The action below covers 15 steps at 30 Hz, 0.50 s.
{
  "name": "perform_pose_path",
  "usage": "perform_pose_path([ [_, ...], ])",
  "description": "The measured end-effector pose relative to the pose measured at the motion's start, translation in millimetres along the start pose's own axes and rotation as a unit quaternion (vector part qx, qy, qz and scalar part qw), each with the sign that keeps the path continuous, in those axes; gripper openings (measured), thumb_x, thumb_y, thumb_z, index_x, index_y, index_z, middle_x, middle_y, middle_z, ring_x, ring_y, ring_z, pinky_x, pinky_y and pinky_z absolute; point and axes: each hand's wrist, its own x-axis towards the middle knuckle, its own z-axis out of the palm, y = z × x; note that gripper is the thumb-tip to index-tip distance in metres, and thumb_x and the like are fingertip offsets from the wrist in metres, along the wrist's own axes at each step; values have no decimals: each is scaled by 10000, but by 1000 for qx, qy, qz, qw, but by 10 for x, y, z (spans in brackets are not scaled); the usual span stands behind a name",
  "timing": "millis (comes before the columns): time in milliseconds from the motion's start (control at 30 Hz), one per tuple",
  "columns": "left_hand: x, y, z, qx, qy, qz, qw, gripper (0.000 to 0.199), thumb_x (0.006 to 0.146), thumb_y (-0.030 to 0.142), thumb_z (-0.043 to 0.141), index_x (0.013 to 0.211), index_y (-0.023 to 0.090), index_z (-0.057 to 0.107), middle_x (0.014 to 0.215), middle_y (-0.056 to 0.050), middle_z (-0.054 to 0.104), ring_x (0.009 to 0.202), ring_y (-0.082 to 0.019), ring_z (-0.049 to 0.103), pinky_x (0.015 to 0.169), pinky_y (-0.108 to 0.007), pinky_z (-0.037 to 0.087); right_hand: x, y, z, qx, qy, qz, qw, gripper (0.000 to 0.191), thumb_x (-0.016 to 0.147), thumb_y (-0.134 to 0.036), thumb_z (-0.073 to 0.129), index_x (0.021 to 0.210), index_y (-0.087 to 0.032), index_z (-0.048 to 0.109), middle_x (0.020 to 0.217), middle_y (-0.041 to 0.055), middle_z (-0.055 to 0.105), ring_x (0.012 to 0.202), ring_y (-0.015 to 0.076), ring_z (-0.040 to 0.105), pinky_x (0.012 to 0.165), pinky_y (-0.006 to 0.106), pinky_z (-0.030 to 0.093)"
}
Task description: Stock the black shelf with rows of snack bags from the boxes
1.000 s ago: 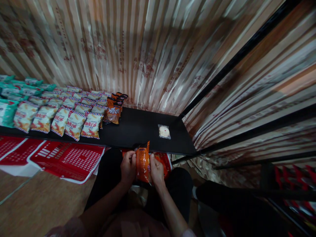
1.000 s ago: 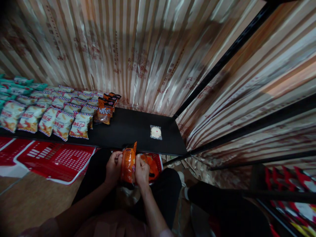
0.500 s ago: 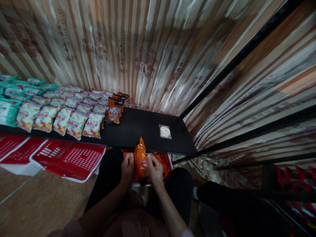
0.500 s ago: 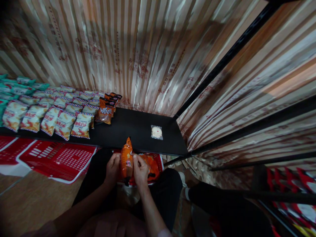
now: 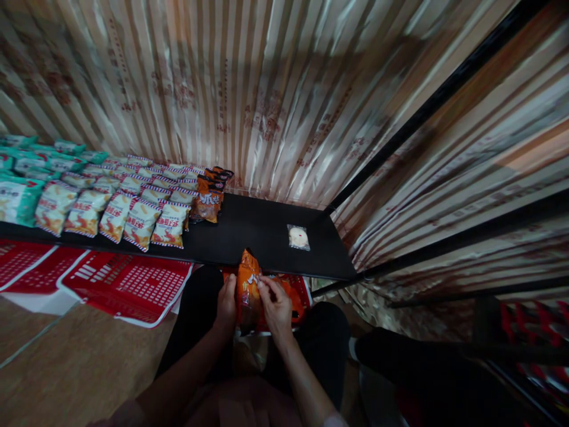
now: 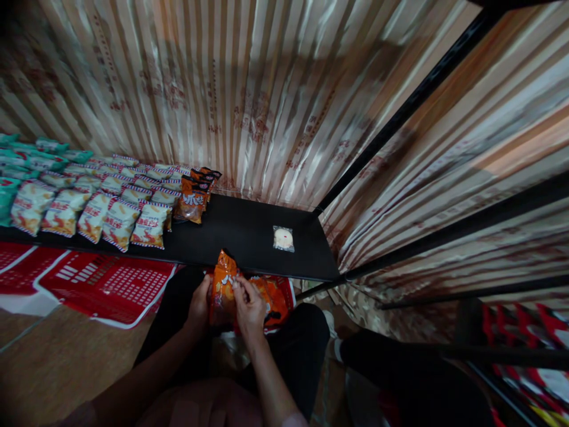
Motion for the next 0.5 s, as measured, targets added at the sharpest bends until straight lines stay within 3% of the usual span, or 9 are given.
perform_pose_path([
  [133, -4, 105, -40, -85, -63, -33, 994, 544, 723, 606, 513, 912, 113, 643, 848, -80, 682, 839, -227, 622, 780, -327, 460, -11, 4, 14, -49, 13, -47, 998, 287, 826, -391, 520, 941, -187, 686, 828, 63, 681, 718, 167, 601, 671, 274, 470],
  [300, -22, 232, -80, -116, -145, -48, 981, 435, 682, 494, 641, 927, 134, 633, 907, -71, 679, 869, -224, 616, 771, -298, 453, -18, -5, 41, -102, 19, -95, 990, 257, 839, -350, 516, 961, -193, 681, 719, 38, 648, 646, 149, 585, 632, 258, 463],
  [500, 14, 218, -94, -135, -203, -101, 965, 476, 670, 457, 680, 1015, 140, 596, 963, -99, 672, 877, -236, 629, 804, -332, 454, -25, -26, 51, -141, 6, -126, 982, 264, 857, -345, 496, 988, -200, 673, 713, 35, 627, 617, 138, 569, 604, 247, 444],
])
